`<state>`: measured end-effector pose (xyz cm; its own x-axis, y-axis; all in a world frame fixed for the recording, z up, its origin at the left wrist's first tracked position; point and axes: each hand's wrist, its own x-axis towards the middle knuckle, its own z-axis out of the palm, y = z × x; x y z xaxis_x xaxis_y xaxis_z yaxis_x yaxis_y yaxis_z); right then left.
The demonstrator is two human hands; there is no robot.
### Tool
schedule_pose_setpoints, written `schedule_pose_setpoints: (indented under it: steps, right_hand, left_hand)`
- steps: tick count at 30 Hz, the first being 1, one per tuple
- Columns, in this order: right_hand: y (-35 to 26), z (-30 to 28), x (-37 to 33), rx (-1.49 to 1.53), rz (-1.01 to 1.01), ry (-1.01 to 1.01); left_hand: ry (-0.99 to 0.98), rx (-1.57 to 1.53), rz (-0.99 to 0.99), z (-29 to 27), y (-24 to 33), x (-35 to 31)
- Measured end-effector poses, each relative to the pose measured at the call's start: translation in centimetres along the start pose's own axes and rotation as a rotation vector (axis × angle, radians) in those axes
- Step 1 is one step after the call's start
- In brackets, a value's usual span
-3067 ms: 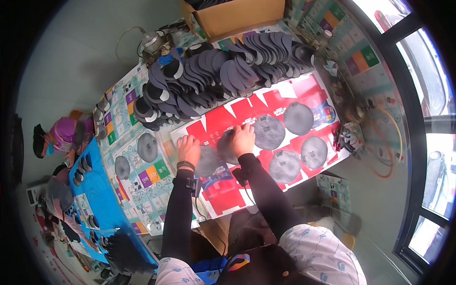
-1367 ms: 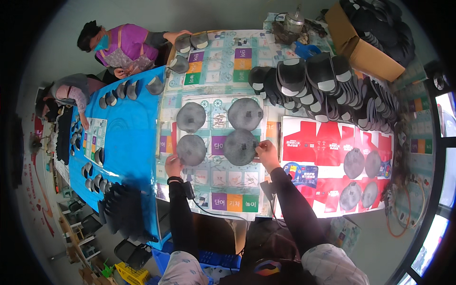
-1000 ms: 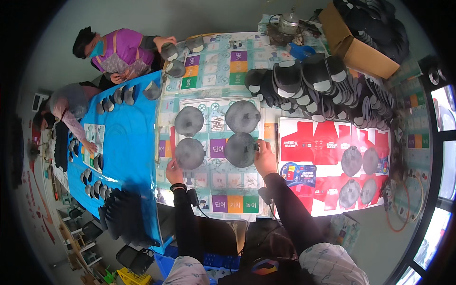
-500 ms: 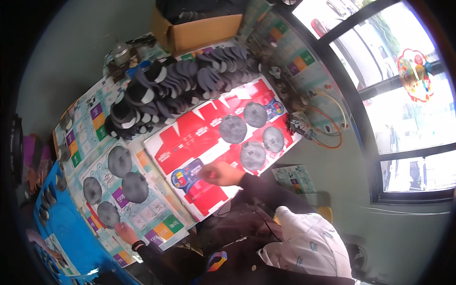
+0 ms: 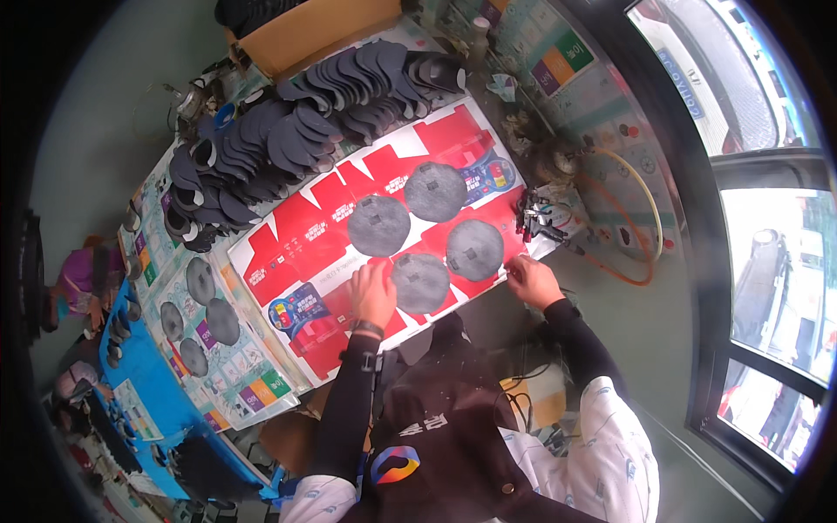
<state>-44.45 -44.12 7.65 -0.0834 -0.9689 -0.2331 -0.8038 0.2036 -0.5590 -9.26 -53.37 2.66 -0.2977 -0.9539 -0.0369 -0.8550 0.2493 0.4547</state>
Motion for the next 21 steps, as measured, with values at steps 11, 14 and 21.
schedule_pose_setpoints:
  steps: [11,14,21]
  right_hand:
    - [4.2,3.0,6.5,0.057,0.136,0.196]
    - [4.7,2.9,6.6,0.117,0.165,0.247]
    - [3.5,3.6,10.1,0.122,0.090,0.169]
  left_hand:
    - [-0.133,0.394,0.273,4.5,4.1,4.1]
    - [-0.130,0.405,0.292,4.3,5.0,4.6]
    - [-0.179,0.429,0.281,4.0,5.6,6.4]
